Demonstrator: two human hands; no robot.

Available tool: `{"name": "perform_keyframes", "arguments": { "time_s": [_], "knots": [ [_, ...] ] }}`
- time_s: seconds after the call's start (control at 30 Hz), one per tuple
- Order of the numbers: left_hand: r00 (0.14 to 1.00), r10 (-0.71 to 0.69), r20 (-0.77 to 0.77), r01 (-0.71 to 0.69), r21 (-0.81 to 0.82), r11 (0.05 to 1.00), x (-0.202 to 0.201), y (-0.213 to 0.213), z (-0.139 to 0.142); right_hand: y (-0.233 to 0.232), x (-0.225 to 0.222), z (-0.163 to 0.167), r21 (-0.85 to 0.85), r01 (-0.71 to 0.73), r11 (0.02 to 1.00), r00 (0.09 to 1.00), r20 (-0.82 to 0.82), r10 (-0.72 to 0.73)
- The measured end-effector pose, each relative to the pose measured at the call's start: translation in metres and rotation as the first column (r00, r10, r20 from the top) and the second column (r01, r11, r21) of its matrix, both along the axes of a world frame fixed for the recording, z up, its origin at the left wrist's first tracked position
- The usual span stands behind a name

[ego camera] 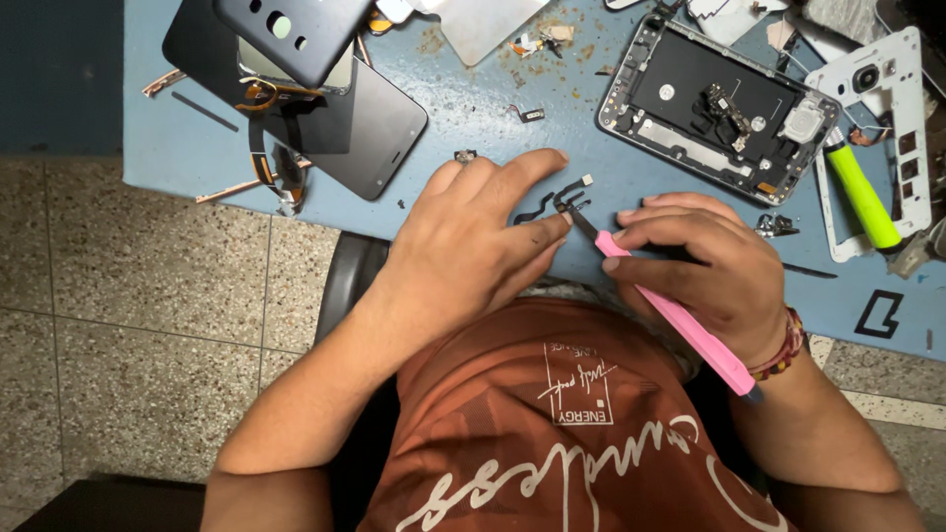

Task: The person uses a pink plastic pry tool to carefully separate and remove internal components from a disassembled smartphone chassis. They lift a black battery and then handle a small circuit board with ribbon cables, placing parts on the workbench.

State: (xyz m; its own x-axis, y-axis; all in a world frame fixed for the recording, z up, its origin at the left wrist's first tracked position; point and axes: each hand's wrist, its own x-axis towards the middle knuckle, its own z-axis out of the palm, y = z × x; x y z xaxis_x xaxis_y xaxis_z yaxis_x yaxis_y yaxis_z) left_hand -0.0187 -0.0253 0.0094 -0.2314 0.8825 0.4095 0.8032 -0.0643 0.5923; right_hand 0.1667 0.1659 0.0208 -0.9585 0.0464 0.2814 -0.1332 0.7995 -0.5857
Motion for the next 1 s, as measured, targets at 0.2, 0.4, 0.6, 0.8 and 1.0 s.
{"name": "perform_keyframes", "arguments": {
  "time_s": [0.2,0.4,0.6,0.8,1.0],
  "knots": [
    [1.0,-0.003,0.01,0.003,-0.002,1.0,-0.0001,0.0005,0.0003,-0.0013,0.0,0.001,0.031,-0.008,0.999,1.0,0.003,0.008],
    [1.0,0.004,0.004,-0.004,-0.005,1.0,0.0004,0.0005,0.0,-0.001,-0.0008,0.0023,-0.004,-0.01,1.0,1.0,-0.002,0.01],
    [1.0,0.009,0.01,-0.009,-0.008,1.0,0.0003,0.0014,-0.0006,-0.0012,-0.0001,0.0004,0.033,-0.01,0.999,1.0,0.005,0.01],
    [1.0,0.007,0.017,-0.006,-0.016,1.0,0.0006,0.0009,0.0,-0.001,0.0,-0.0012,0.071,-0.035,0.997,0.999,-0.007,0.035],
    [1.0,0.002,0.015,-0.001,-0.024,1.0,0.0004,0.0009,0.0005,-0.0013,0.0003,-0.0016,0.069,-0.046,0.997,0.999,-0.02,0.047]
  ]
}}
